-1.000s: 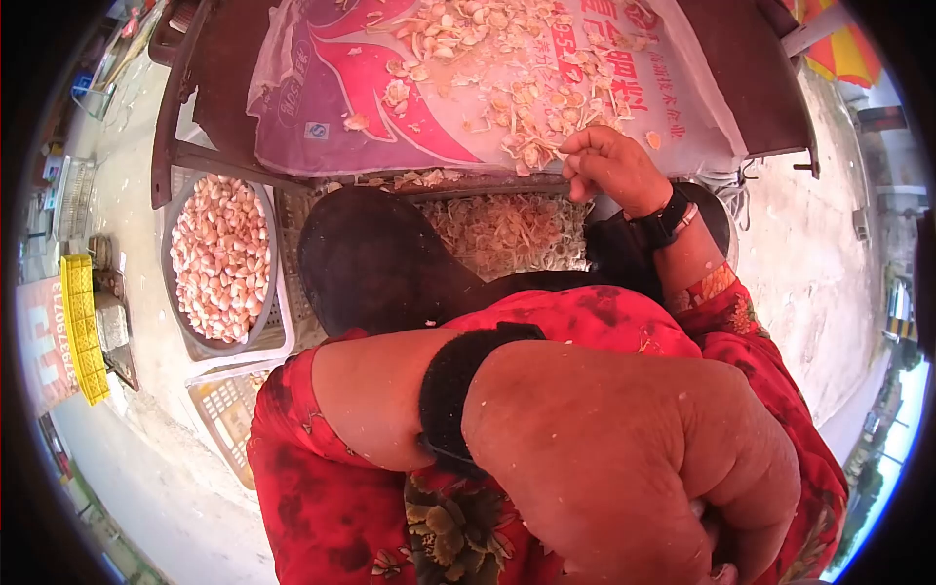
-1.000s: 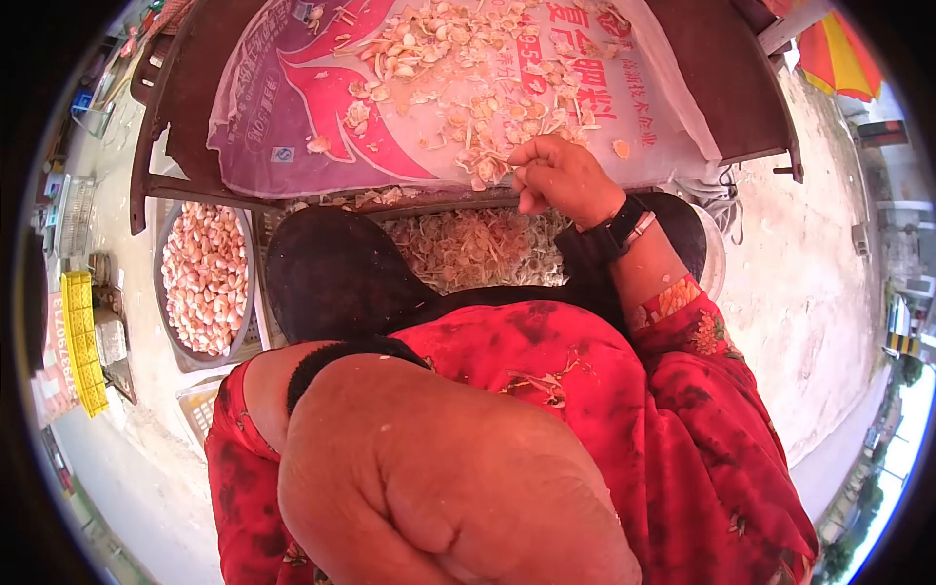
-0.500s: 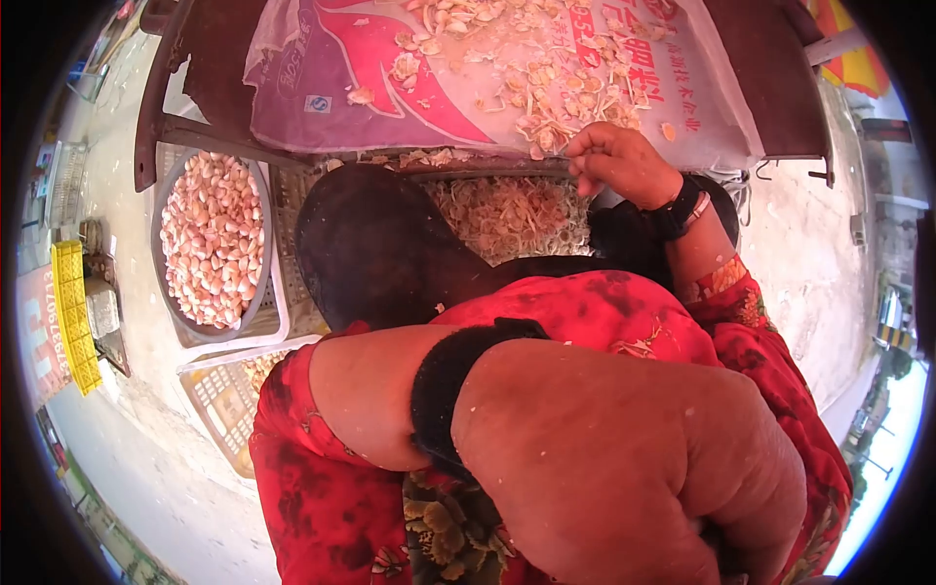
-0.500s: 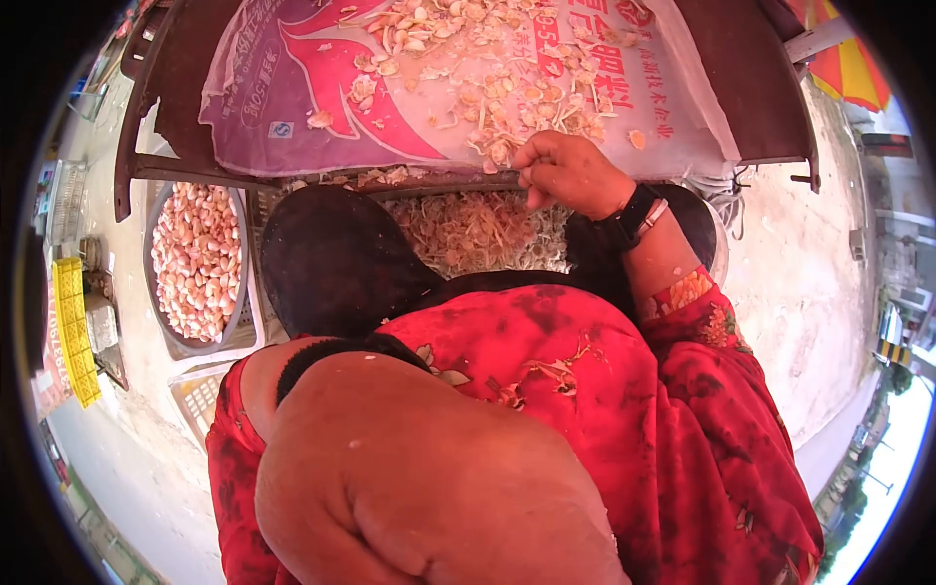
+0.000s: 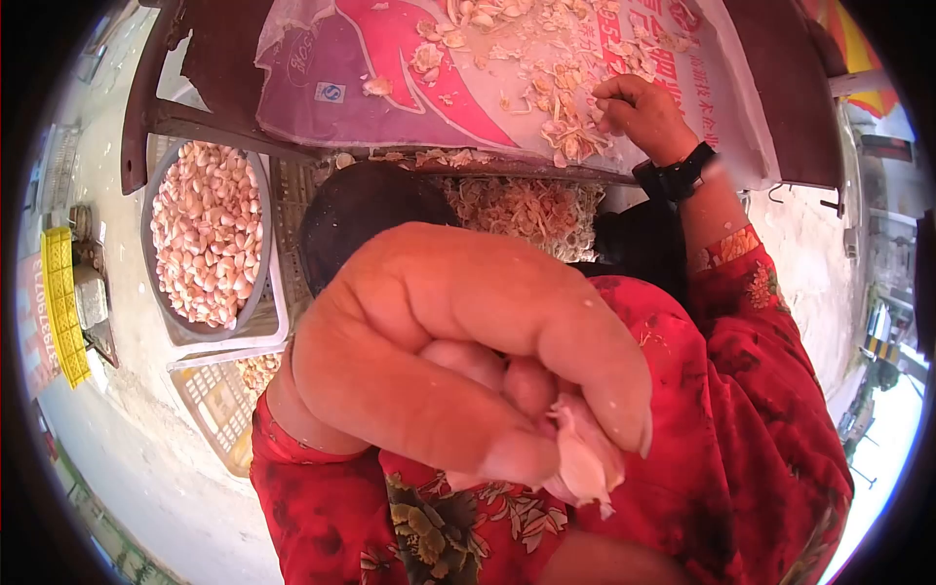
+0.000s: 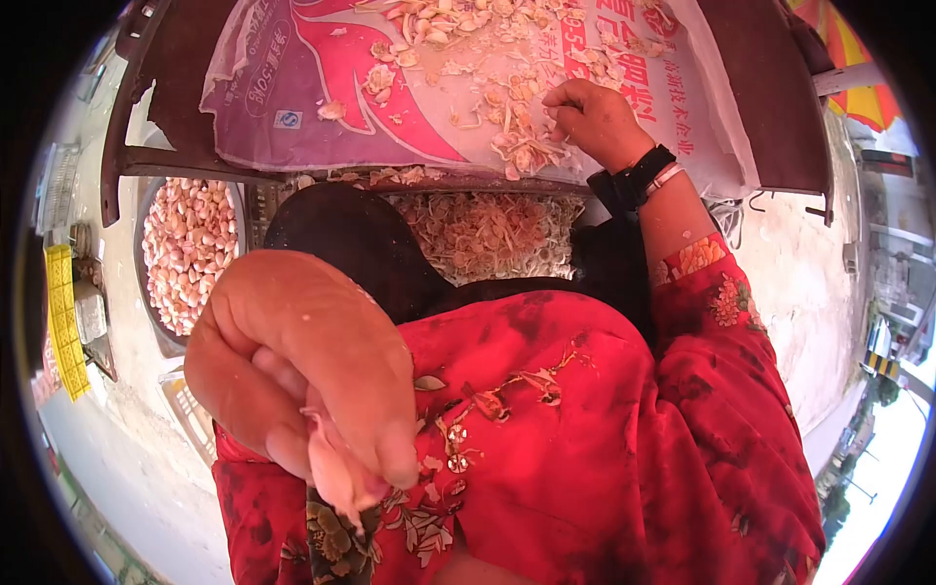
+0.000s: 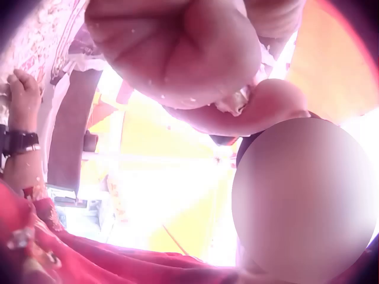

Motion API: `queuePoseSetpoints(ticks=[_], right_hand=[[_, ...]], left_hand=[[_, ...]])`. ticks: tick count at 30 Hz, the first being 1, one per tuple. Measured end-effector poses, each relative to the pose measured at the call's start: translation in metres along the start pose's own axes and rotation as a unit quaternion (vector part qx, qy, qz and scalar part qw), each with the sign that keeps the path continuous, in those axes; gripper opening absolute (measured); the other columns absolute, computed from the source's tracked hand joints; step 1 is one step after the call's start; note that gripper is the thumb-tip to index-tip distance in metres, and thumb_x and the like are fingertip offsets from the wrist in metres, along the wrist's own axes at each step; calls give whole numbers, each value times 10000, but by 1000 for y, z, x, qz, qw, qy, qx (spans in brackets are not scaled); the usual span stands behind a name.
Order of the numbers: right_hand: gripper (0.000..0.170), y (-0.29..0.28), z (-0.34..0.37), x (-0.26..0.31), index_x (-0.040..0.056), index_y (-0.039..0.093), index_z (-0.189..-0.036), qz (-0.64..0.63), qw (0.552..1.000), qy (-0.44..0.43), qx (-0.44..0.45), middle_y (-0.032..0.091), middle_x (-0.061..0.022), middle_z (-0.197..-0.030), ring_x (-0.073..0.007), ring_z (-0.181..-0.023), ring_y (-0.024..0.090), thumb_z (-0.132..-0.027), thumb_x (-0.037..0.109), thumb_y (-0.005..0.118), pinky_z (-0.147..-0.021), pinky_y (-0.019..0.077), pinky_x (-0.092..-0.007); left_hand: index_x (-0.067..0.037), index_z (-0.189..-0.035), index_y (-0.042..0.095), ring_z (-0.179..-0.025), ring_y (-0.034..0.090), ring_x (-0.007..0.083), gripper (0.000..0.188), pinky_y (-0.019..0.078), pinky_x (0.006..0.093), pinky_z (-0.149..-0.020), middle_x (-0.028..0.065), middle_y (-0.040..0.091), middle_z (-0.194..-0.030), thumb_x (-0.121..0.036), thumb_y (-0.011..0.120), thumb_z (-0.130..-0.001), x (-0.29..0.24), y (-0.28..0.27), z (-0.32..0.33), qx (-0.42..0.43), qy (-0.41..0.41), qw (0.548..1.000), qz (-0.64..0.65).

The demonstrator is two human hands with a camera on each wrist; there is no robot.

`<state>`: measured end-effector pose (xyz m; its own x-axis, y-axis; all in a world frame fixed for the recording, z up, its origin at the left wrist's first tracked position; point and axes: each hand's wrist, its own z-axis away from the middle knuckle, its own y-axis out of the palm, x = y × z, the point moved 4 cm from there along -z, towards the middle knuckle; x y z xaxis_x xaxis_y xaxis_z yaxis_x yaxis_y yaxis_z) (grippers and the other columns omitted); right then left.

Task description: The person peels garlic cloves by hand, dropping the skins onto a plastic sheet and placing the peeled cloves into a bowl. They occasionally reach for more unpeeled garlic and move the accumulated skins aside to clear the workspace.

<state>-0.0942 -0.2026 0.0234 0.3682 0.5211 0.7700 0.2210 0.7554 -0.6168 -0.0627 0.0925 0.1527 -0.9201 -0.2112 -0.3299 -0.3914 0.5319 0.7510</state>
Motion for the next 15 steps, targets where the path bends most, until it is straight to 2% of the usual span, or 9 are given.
queuePoseSetpoints(ticks=[2,3,4,6,8,9,10,13,15], right_hand=[[188,-2,-21,-6,-12,625,-1010,30,999,-28,-18,665,-81,-788,-141,-682,667,-857,54,538,-651,521,-277],[195,-2,-30,-11,-10,625,-1018,46,998,-38,-26,666,-85,-788,-145,-684,669,-858,53,533,-655,523,-280],[187,-2,-38,-11,-2,641,-995,69,995,-60,-29,672,-107,-787,-174,-683,676,-853,54,532,-662,528,-294],[173,2,-50,-15,4,654,-961,121,988,-92,-17,674,-128,-796,-206,-691,679,-843,63,542,-666,529,-306],[157,6,-60,-17,30,676,-905,179,976,-120,-14,672,-158,-821,-286,-727,665,-816,112,576,-689,525,-350],[159,9,-61,-15,36,678,-901,211,967,-144,-10,670,-160,-826,-299,-741,657,-811,125,581,-698,521,-362],[161,11,-62,-11,43,680,-897,243,955,-168,-6,668,-162,-830,-313,-755,649,-807,138,587,-707,517,-373],[161,15,-66,-12,51,665,-899,294,940,-175,1,659,-170,-842,-349,-815,625,-802,148,581,-742,501,-410],[161,16,-67,-9,38,649,-918,320,938,-130,12,650,-179,-843,-350,-831,622,-794,104,570,-741,501,-414]], left_hand=[[147,-1179,451,-487,586,213,385,427,260,-358,255,566,-864,-42,567,-864,-39,-20,47,-179,23,981,-73],[146,-1155,467,-470,549,176,363,432,226,-397,245,588,-816,-80,548,-883,-57,-24,70,-282,57,951,-115],[64,-1183,463,-459,516,147,335,419,237,-374,154,520,-818,-130,530,-918,-79,-30,99,-352,47,918,-178],[51,-1224,473,-549,478,127,339,369,194,-422,149,540,-935,-141,462,-944,-117,-38,160,-505,141,830,-192],[47,-1101,557,-637,527,121,266,343,158,-433,123,581,-973,-156,517,-934,-156,-42,226,-655,173,674,-293],[47,-1093,575,-738,591,137,278,395,173,-482,139,608,-1018,-172,538,-925,-179,-46,266,-691,144,622,-340],[25,-1217,534,-971,609,184,358,477,218,-639,151,576,-1189,-163,553,-914,-194,-48,302,-750,141,550,-338],[-16,-1309,476,-1180,520,234,456,459,315,-865,115,491,-1343,-229,554,-913,-208,-43,336,-823,102,403,-387],[-41,-1345,442,-1240,462,260,508,396,352,-956,85,446,-1391,-290,539,-913,-213,-43,346,-844,57,369,-385]])
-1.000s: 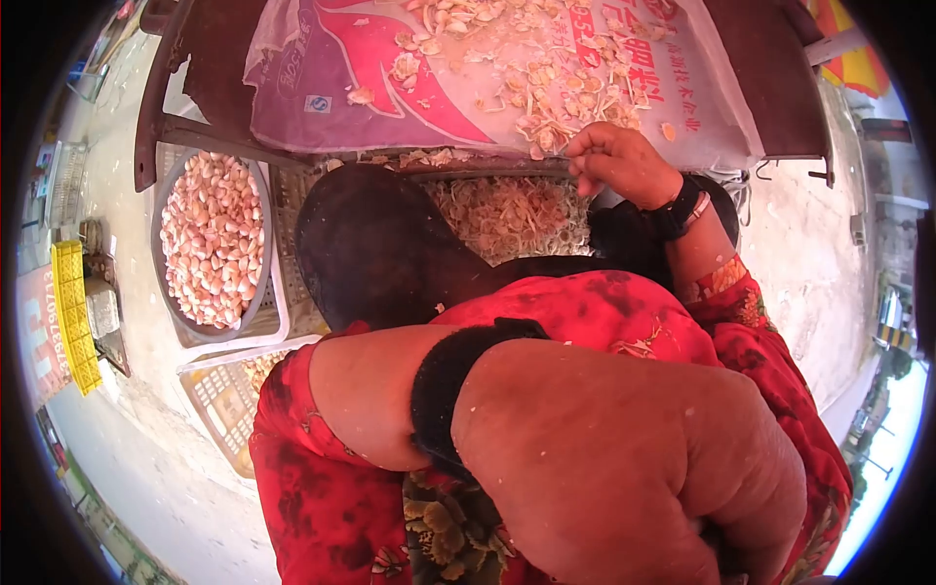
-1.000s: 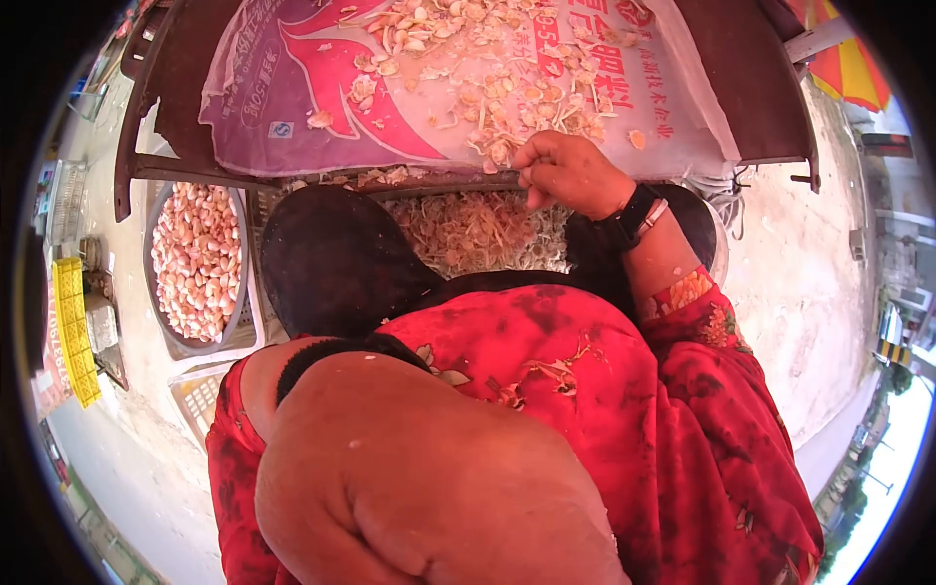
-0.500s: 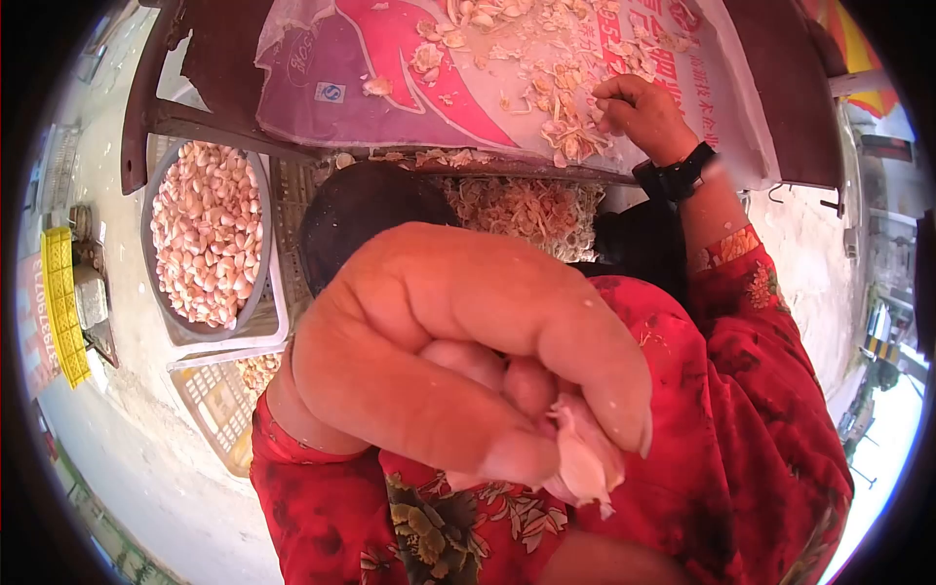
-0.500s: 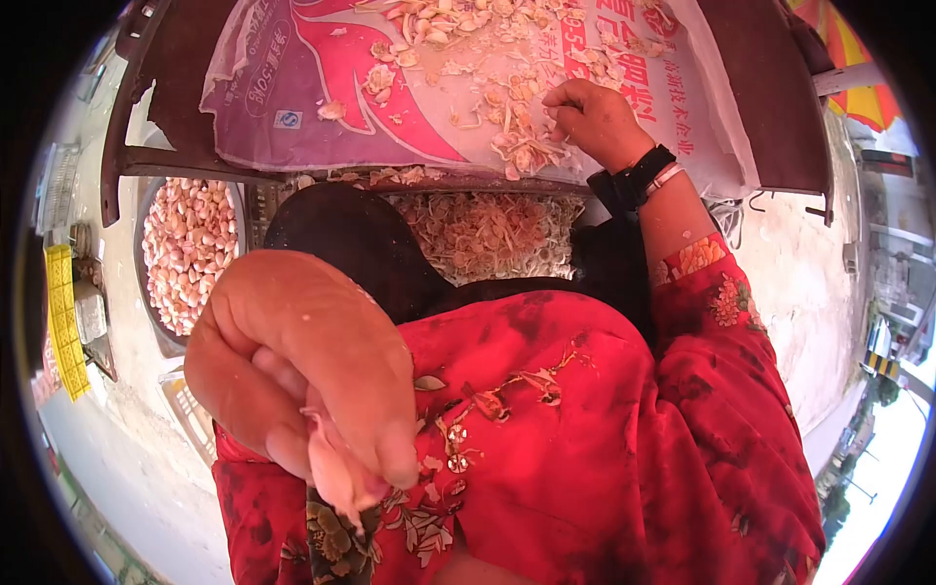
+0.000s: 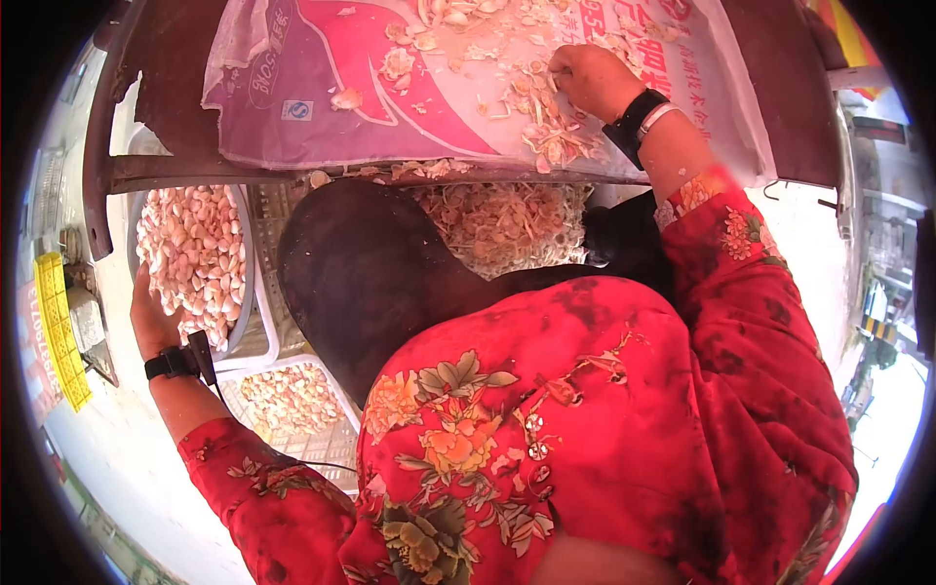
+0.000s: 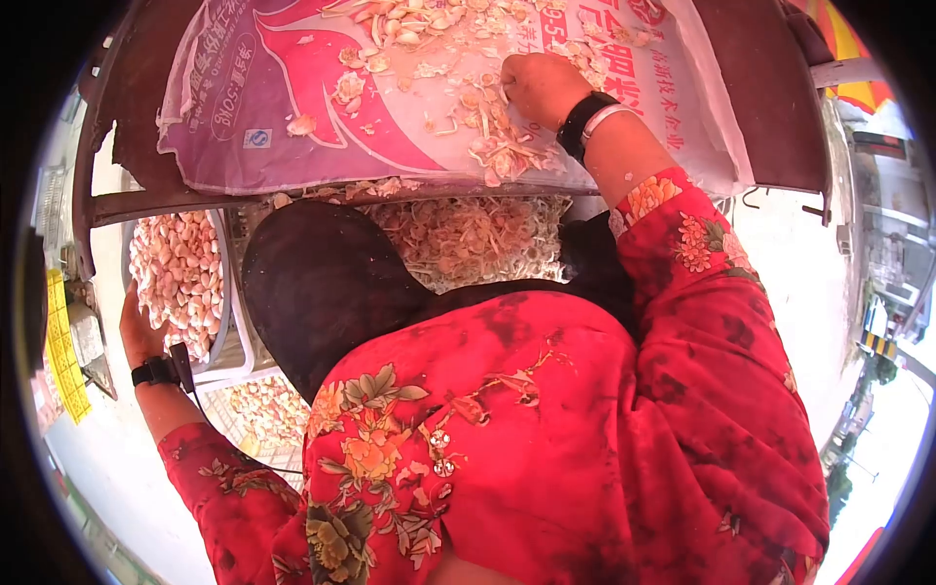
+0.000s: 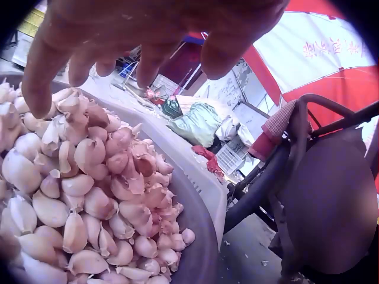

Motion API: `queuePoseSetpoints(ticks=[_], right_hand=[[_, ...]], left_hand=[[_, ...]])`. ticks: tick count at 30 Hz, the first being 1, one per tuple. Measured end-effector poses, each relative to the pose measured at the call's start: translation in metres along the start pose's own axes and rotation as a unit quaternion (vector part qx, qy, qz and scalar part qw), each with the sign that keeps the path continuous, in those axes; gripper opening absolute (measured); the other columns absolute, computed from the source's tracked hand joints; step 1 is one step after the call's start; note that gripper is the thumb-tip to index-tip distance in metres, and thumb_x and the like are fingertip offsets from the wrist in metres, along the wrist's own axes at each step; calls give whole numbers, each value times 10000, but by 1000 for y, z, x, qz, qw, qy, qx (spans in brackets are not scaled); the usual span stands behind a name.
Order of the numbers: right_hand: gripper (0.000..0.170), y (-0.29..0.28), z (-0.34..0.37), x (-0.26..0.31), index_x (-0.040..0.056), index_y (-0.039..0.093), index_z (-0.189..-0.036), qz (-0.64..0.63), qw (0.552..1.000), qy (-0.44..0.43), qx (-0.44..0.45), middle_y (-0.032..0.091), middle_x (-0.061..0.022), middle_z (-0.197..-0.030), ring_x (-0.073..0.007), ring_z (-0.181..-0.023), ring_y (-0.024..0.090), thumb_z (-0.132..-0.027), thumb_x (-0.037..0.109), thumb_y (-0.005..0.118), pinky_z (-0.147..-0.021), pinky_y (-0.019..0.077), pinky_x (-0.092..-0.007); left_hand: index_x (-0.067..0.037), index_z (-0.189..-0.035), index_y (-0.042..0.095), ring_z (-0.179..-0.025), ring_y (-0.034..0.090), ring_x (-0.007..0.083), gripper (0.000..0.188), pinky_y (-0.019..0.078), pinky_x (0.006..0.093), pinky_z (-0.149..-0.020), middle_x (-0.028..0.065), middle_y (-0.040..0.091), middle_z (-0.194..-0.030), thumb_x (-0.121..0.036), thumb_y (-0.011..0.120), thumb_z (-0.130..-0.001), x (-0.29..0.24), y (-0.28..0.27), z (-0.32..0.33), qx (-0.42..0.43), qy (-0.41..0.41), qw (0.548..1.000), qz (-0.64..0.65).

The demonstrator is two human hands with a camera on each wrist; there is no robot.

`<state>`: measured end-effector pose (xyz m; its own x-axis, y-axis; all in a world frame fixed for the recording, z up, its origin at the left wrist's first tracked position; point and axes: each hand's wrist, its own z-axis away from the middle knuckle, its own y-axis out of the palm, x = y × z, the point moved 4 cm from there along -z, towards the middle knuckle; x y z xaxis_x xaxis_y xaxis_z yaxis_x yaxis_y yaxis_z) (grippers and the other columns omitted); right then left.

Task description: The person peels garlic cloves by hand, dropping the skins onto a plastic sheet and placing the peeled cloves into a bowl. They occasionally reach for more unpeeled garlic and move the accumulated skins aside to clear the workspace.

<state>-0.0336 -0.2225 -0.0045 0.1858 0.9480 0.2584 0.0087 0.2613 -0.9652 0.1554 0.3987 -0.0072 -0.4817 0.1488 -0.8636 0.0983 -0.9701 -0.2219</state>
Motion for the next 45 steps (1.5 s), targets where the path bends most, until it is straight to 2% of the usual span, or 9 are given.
queuePoseSetpoints(ticks=[4,11,17,24,29,32,35,38,45], right_hand=[[174,-11,5,24,32,619,-926,113,992,45,41,647,-198,-866,-365,-874,627,-811,82,497,-750,495,-440],[209,-6,13,24,20,594,-986,154,986,36,49,647,-204,-928,-372,-896,627,-816,86,493,-769,499,-449],[212,-19,26,13,41,629,-979,40,998,35,-43,645,-186,-903,-361,-859,630,-808,72,507,-744,504,-423],[192,-52,75,80,38,640,-991,-268,951,-129,-89,634,-148,-881,-330,-830,624,-806,84,613,-726,503,-381],[305,-48,39,-48,32,601,-1117,3,967,-12,-253,588,-222,-1098,-343,-1069,552,-856,190,591,-912,448,-387],[444,-20,18,-103,-20,540,-1192,27,987,78,-140,507,-265,-1245,-373,-1216,443,-880,296,554,-1036,347,-399],[613,-12,10,-85,-18,490,-1280,-122,984,92,-87,459,-264,-1325,-388,-1270,392,-859,419,576,-1074,302,-408],[638,20,1,-55,6,497,-1282,-77,990,-42,-110,467,-258,-1314,-413,-1256,395,-841,457,593,-1069,306,-422],[590,18,43,64,86,529,-1252,-73,981,-173,-54,477,-232,-1304,-423,-1256,401,-750,328,725,-1066,312,-484]], left_hand=[[-11,-1346,428,-1226,468,298,534,372,376,-1002,115,452,-1381,-335,502,-927,-6,-8,3,39,160,981,-101],[60,-1138,545,-851,612,216,329,504,329,-754,175,625,-1018,-203,462,-957,-58,161,163,425,52,875,226],[35,-1127,551,-843,623,238,369,514,380,-709,160,625,-1012,-277,438,-966,-24,306,215,617,-127,752,192],[3,-1020,583,-819,630,244,419,511,356,-656,147,637,-958,-389,458,-942,19,385,244,612,-287,721,155],[-37,-853,579,-635,546,177,349,431,295,-536,91,596,-789,-356,467,-941,30,379,206,594,-237,752,159],[-52,-820,558,-583,476,149,308,387,279,-512,69,554,-745,-329,483,-932,21,372,191,536,-215,785,223],[-57,-789,534,-580,467,149,266,374,285,-509,71,547,-740,-284,486,-919,16,370,181,481,-183,825,232],[-63,-766,512,-567,459,152,254,364,288,-504,70,537,-724,-264,480,-916,11,373,174,444,-134,855,233],[-53,-767,508,-538,457,157,244,368,292,-502,69,526,-685,-253,493,-907,11,385,171,420,-121,870,227]])
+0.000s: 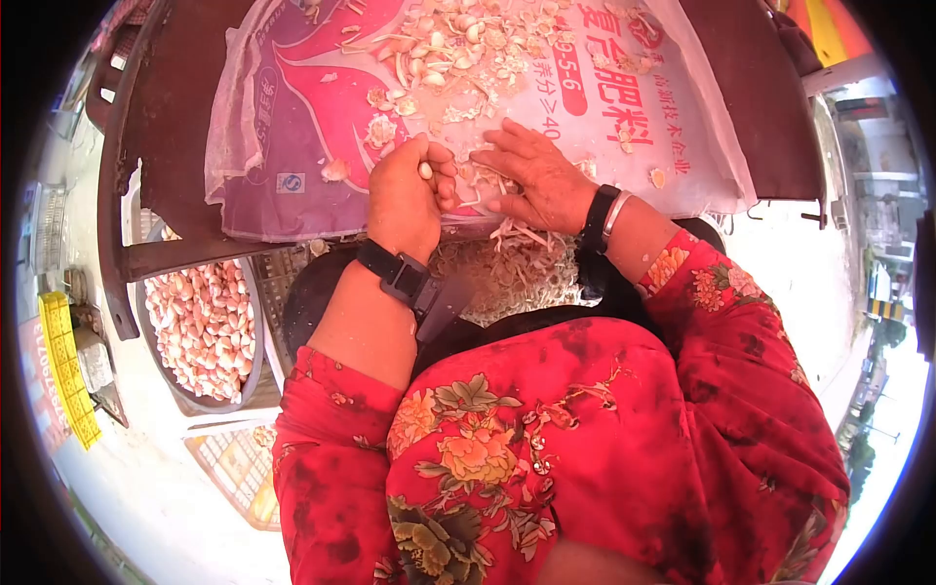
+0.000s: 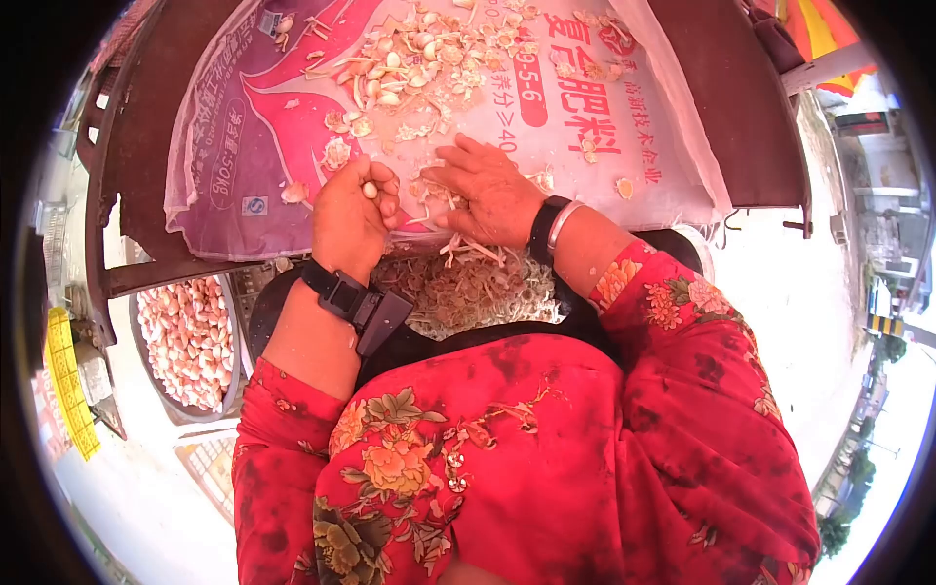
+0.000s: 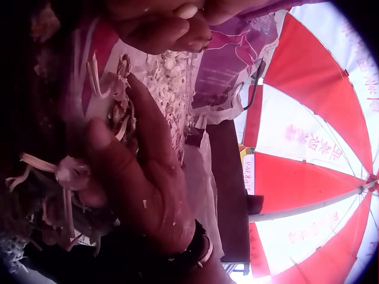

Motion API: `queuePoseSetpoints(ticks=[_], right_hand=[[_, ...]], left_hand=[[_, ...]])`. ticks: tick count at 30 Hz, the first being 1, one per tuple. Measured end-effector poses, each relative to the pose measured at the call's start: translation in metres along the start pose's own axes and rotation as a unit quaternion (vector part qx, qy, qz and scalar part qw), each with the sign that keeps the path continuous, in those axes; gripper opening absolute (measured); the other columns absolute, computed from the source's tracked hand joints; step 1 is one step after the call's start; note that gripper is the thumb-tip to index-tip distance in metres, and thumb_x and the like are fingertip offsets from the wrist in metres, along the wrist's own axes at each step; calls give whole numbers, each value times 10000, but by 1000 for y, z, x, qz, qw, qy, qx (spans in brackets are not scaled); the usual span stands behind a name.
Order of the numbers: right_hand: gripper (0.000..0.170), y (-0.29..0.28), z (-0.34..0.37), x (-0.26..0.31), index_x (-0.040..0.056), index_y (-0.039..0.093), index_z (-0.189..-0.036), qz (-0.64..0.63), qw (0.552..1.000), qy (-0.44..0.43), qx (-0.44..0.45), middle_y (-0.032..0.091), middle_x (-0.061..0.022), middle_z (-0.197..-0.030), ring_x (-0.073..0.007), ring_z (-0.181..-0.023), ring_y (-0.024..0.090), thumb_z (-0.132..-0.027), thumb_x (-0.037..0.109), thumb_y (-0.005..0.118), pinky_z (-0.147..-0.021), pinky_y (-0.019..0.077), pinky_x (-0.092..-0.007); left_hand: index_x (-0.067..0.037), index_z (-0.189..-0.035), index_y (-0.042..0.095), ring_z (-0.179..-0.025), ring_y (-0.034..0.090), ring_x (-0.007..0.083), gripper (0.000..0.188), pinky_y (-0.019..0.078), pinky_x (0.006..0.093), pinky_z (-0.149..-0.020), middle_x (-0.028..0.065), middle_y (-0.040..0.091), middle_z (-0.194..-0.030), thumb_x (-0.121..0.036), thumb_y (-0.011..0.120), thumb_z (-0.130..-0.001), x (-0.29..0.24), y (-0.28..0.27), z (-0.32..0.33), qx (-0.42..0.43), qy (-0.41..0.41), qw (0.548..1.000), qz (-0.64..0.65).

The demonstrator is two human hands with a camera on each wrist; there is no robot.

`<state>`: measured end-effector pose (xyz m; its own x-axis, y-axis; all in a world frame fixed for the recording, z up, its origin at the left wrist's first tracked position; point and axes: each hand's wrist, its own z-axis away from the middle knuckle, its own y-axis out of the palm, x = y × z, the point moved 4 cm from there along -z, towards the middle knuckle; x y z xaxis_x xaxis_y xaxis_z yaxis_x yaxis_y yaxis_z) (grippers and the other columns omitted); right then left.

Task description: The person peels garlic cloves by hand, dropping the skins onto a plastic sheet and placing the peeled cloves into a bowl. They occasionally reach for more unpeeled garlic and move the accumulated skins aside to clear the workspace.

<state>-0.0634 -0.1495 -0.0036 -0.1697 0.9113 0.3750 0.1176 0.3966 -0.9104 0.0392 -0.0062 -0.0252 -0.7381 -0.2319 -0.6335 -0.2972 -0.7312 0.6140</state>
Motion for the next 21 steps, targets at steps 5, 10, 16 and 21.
queuePoseSetpoints(ticks=[5,10,16,21], right_hand=[[541,-3,32,45,93,583,-1178,-47,994,-72,72,446,-203,-1333,-409,-1286,362,-701,263,772,-1049,322,-481],[326,-27,26,54,66,655,-1026,-132,983,-99,80,531,-195,-1230,-377,-1154,507,-756,224,747,-955,420,-448],[273,-45,-68,-12,26,608,-1096,-97,989,-4,-112,628,-185,-1050,-353,-967,611,-852,142,647,-830,504,-378],[331,-22,-152,-57,84,591,-1148,46,991,89,-91,626,-192,-1071,-354,-989,606,-869,261,579,-843,489,-422]], left_hand=[[-44,-787,542,-542,469,154,261,371,286,-503,69,542,-699,-258,474,-920,-2,2,6,15,16,1000,4],[-36,-776,561,-550,481,149,284,371,284,-505,70,556,-704,-262,470,-923,-2,6,7,24,6,1000,12],[-30,-776,563,-535,485,140,275,371,281,-492,65,555,-689,-249,477,-917,-1,8,4,2,-9,1000,15],[-21,-795,574,-528,497,124,256,374,268,-491,63,564,-701,-234,486,-907,-2,12,2,11,-6,1000,-9]])
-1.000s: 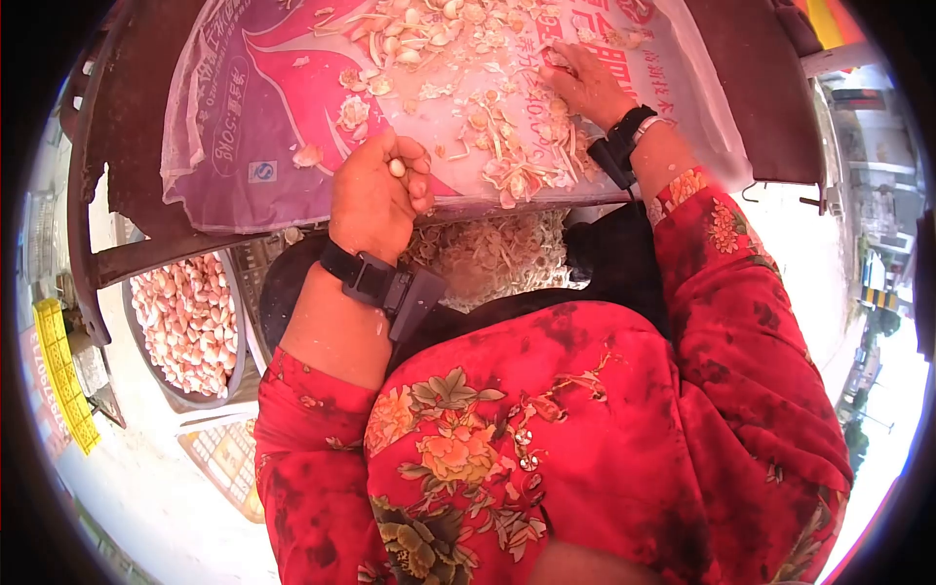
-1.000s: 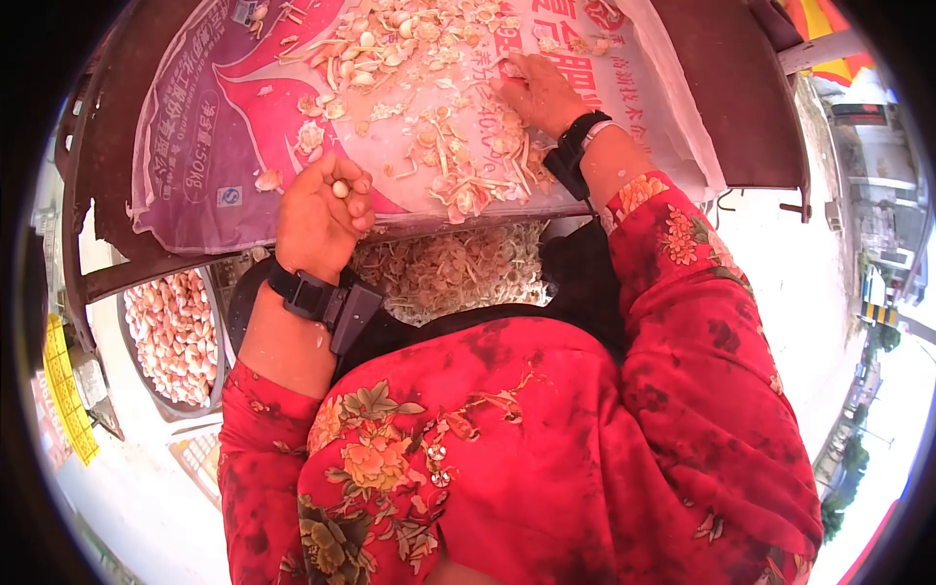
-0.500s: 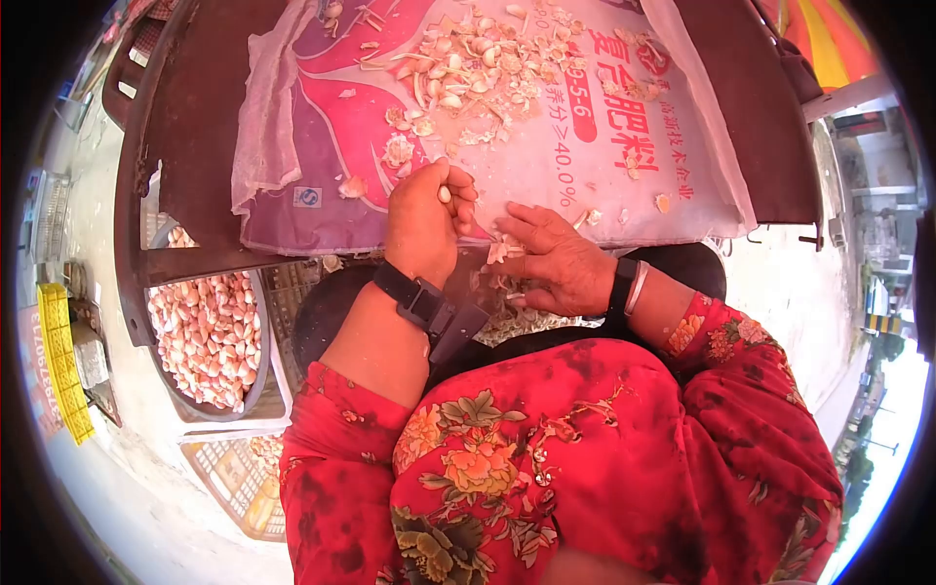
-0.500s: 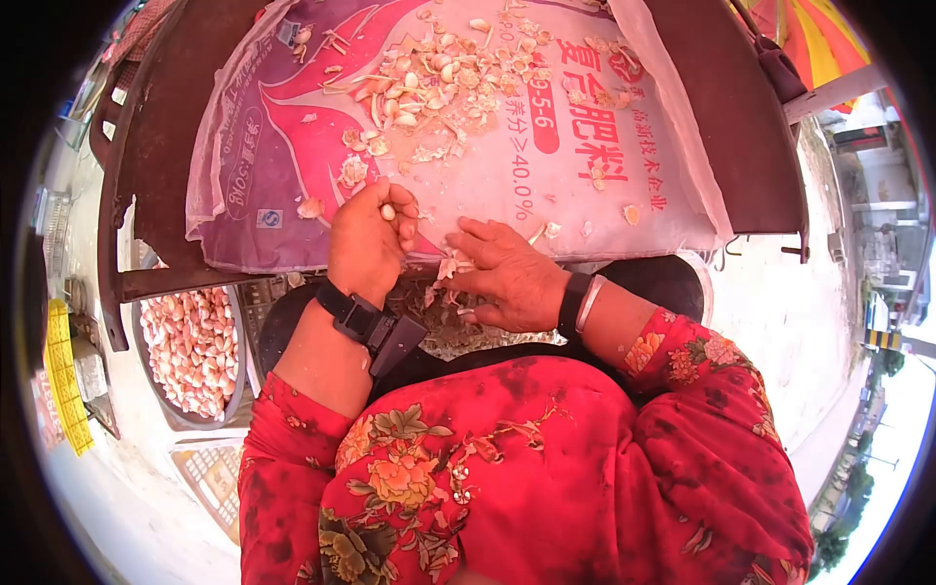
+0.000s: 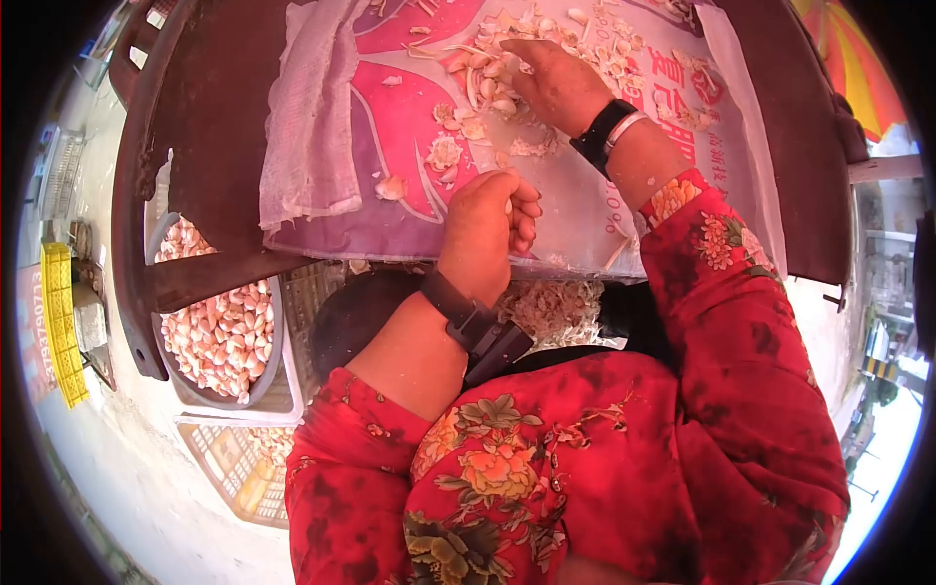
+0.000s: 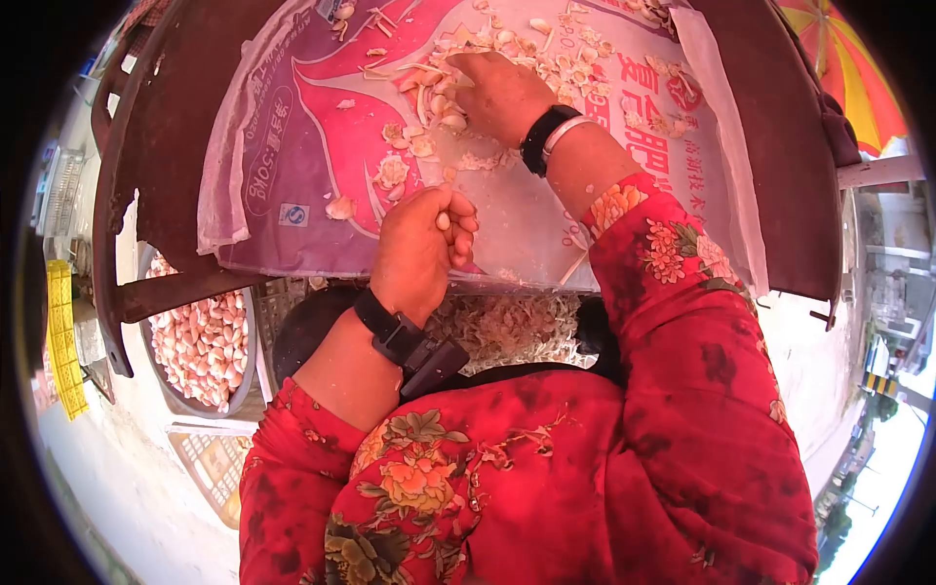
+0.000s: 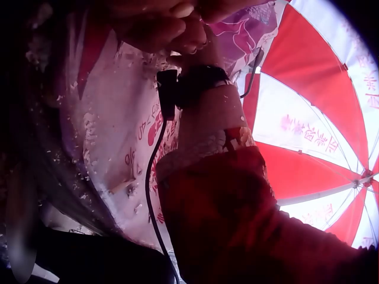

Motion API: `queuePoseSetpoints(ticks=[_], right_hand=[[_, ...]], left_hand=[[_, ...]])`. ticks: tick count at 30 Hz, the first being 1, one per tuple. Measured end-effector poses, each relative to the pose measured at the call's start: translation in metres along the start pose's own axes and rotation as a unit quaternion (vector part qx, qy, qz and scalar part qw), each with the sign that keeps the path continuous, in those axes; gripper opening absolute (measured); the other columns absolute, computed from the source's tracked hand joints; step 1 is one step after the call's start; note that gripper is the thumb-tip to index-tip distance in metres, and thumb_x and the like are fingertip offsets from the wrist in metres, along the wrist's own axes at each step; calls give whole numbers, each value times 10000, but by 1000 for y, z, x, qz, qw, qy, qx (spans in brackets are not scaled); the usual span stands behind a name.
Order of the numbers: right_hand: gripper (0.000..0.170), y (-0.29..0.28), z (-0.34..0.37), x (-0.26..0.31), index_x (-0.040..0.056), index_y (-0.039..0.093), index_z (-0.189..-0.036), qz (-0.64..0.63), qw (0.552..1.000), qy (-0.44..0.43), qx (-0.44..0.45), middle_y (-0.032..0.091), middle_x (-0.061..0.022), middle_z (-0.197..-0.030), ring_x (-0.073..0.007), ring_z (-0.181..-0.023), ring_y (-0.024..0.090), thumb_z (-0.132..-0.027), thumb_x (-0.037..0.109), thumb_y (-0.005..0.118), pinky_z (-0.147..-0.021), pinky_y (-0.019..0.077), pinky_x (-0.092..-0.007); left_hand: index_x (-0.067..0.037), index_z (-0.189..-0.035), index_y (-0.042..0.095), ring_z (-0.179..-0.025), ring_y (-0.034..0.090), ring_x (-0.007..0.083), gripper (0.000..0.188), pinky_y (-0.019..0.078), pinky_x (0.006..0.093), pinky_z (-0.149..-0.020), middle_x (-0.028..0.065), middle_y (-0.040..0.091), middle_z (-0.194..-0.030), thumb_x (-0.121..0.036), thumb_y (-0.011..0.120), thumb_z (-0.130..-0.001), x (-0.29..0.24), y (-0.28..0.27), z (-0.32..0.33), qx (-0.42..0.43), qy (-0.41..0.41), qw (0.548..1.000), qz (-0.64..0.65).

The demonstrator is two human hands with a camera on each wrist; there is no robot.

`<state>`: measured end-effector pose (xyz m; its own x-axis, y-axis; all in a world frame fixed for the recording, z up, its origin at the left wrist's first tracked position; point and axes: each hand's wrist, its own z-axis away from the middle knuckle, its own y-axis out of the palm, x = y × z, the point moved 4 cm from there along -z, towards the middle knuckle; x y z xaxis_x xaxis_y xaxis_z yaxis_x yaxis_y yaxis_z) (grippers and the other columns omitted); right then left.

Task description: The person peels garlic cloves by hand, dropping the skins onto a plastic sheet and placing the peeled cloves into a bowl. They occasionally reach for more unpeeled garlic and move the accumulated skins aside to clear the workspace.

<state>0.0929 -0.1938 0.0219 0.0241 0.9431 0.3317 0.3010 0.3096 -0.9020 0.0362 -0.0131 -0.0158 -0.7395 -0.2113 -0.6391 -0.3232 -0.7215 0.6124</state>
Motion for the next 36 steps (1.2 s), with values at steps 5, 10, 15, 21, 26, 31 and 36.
queuePoseSetpoints(ticks=[5,10,15,21,26,31,36], right_hand=[[254,19,-9,-1,120,623,-1086,62,994,34,80,647,-163,-914,-328,-835,633,-862,239,615,-745,503,-398],[204,10,43,-37,88,640,-1043,-108,980,149,76,640,-78,-795,-180,-688,616,-871,197,630,-626,488,-295],[229,-7,84,-56,3,597,-1101,-400,861,307,67,635,-31,-831,-99,-689,602,-893,100,591,-588,482,-218],[343,-16,108,-60,-41,482,-1207,-593,735,324,54,640,-121,-984,-209,-865,673,-891,49,583,-732,574,-281],[249,-24,120,-48,-27,542,-1135,-632,705,309,95,650,-119,-1022,-197,-847,677,-907,61,588,-717,585,-302],[178,-25,131,-15,-13,597,-1019,-598,729,308,130,664,-98,-903,-177,-710,676,-878,87,640,-629,580,-295],[91,-28,140,18,0,620,-880,-456,834,268,158,655,-70,-763,-147,-592,645,-848,76,659,-529,525,-247]], left_hand=[[-18,-803,580,-526,502,119,247,377,263,-489,62,569,-706,-226,487,-900,-1,2,1,2,-1,1000,-12],[-19,-809,584,-527,508,119,230,377,263,-482,60,571,-709,-215,493,-888,2,2,1,15,-10,999,-28],[-22,-818,588,-527,509,118,223,376,258,-477,58,571,-712,-215,499,-885,5,4,1,18,-21,999,-41],[-27,-846,594,-536,507,115,204,376,250,-478,49,567,-724,-210,511,-879,10,5,-4,19,-22,997,-69],[-31,-895,589,-539,495,108,193,374,247,-473,39,557,-726,-213,527,-880,12,8,-5,36,-17,996,-77],[-42,-932,585,-518,457,78,165,342,217,-449,23,547,-718,-199,554,-894,16,13,-7,47,-25,996,-73],[-65,-897,591,-479,406,51,110,282,201,-416,-9,519,-661,-173,572,-892,20,19,-3,95,-43,987,-123]])
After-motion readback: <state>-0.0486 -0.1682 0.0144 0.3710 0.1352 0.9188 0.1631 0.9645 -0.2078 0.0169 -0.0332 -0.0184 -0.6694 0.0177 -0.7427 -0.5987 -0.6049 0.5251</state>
